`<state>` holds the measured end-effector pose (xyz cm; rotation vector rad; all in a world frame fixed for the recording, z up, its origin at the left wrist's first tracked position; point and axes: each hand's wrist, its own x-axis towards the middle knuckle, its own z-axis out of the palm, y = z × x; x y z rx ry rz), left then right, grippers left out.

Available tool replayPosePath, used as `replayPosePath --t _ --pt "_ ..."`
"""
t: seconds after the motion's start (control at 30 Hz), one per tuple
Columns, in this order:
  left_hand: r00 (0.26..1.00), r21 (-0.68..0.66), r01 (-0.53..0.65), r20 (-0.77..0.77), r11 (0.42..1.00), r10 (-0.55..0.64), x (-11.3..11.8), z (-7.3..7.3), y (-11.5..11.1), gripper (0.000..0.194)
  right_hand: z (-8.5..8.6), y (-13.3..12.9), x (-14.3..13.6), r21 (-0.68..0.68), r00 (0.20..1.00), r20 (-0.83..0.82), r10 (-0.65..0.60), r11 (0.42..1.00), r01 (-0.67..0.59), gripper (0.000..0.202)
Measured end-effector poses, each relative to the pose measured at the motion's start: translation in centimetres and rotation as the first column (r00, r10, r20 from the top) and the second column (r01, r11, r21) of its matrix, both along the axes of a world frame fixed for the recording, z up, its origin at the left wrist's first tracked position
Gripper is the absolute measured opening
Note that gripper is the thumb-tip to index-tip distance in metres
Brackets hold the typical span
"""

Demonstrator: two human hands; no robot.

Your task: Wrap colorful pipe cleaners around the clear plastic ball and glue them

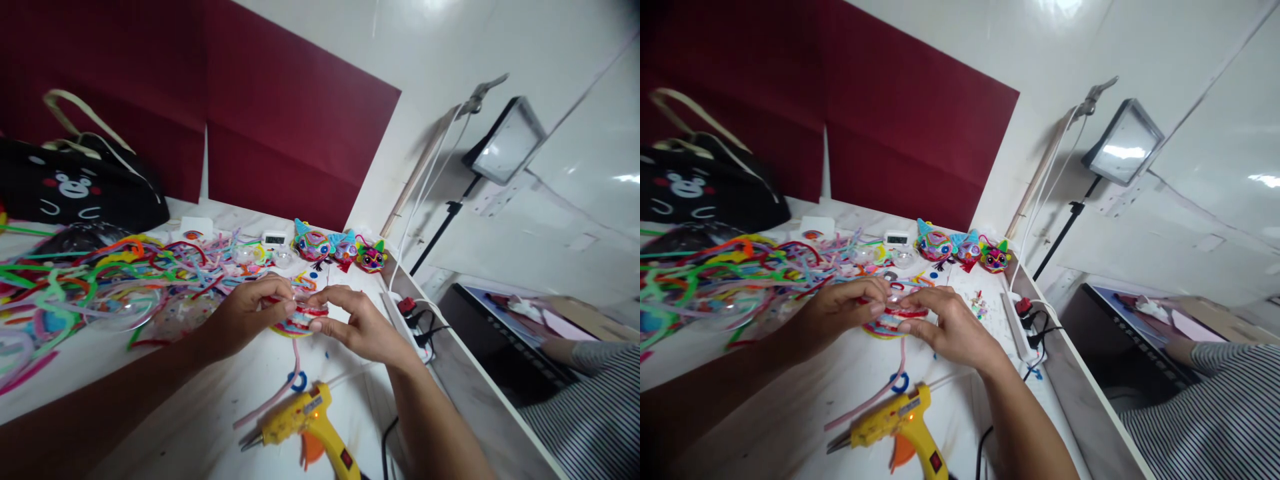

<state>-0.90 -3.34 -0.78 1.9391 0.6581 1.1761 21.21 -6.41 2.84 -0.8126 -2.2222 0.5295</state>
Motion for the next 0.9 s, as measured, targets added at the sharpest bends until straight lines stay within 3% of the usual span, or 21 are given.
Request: replayPosePath --t 0.27,0.47,0.57,0.73,0.8,0.9 --pt "0.973 -0.188 0.058 0.229 0.98 -0.014 0.0 -0.5 0.5 0.017 0.0 1.0 1.5 -0.259 0.995 -0.083 0.045 0.964 -0.065 0.027" --pt "0.983 -0.259 0.062 0.183 0.964 -0.014 -0.3 -0.5 0.7 0.018 0.0 0.8 1.2 -0.226 0.995 -0.095 0.026 0.973 -0.047 0.032" --pt "0.997 -0.194 -0.003 0.078 0.981 0.018 -0.2 -0.3 0.4 0.019 0.3 0.5 0.8 -0.132 0.999 -0.039 0.004 0.991 -0.009 0.031" --pt "0.989 0.141 -0.103 -0.087 0.985 0.116 0.5 -0.2 -0.6 0.014 0.1 0.0 -0.3 -0.046 1.0 0.019 -0.012 0.999 0.013 0.028" --pt "0.989 0.154 -0.092 -0.098 0.984 0.108 0.5 -0.2 -0.7 0.013 0.0 -0.1 -0.6 -0.026 1.0 0.009 -0.012 1.0 0.013 0.027" --pt "0.997 0.034 -0.043 -0.069 0.999 0.045 0.3 -0.3 -0.4 0.016 0.1 0.0 -0.3 -0.029 1.0 -0.022 -0.004 1.0 0.003 0.028"
